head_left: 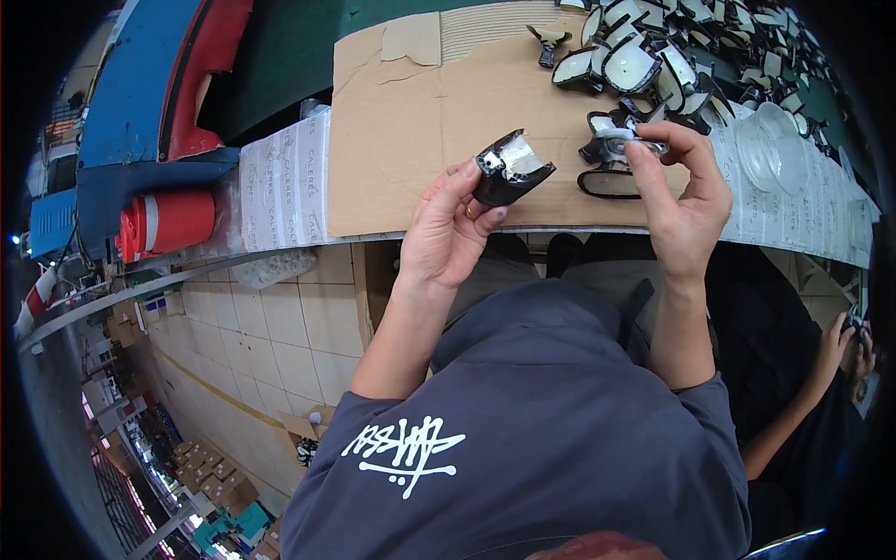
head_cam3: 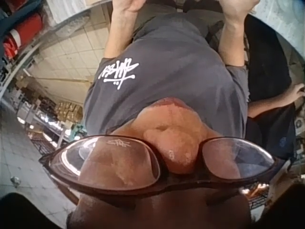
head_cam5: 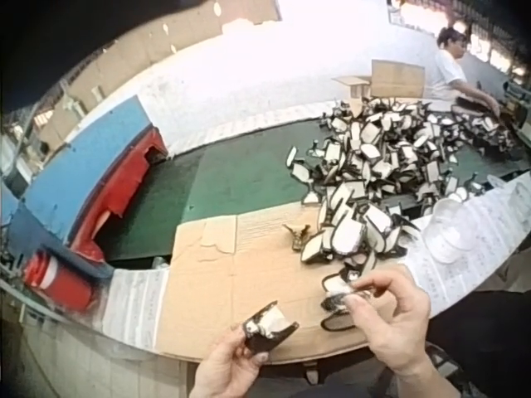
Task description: Assembling small black components for shoes by hand on a workbench.
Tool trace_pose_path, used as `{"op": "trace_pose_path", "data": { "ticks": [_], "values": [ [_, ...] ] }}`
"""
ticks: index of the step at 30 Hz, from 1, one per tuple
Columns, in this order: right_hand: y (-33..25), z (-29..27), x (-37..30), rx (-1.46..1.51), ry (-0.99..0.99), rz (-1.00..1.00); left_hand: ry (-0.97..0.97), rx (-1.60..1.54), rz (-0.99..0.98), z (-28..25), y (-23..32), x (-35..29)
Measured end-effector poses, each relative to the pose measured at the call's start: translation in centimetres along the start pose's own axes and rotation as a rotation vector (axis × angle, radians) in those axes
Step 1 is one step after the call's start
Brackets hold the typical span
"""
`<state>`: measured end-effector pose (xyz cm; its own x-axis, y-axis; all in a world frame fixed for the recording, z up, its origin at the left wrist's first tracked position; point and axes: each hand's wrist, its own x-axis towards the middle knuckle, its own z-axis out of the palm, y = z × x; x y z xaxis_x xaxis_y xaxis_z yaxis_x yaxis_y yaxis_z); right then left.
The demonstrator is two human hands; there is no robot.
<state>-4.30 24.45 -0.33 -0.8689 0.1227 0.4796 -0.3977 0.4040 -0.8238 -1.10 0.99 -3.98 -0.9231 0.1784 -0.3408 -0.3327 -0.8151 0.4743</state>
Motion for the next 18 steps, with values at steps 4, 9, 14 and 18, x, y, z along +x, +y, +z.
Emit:
{"op": "trace_pose_path", "data": {
  "ticks": [4,9,14,18],
  "values": [
    [0.0,0.0,0.0,0.052,-0.013,0.026,0.03,0.01,-0.005,0.3,-0.1,0.1],
    [-1.3,0.8,-0.5,0.056,-0.071,0.002,0.098,0.126,0.023,0.8,-0.4,0.1],
    [-2.2,2.4,-1.2,0.029,-0.174,-0.078,0.124,0.216,0.044,1.7,-0.7,0.0],
    [-1.8,2.2,-1.0,-0.08,-0.144,-0.13,0.123,0.2,0.044,1.2,-0.7,0.1]
  ]
}}
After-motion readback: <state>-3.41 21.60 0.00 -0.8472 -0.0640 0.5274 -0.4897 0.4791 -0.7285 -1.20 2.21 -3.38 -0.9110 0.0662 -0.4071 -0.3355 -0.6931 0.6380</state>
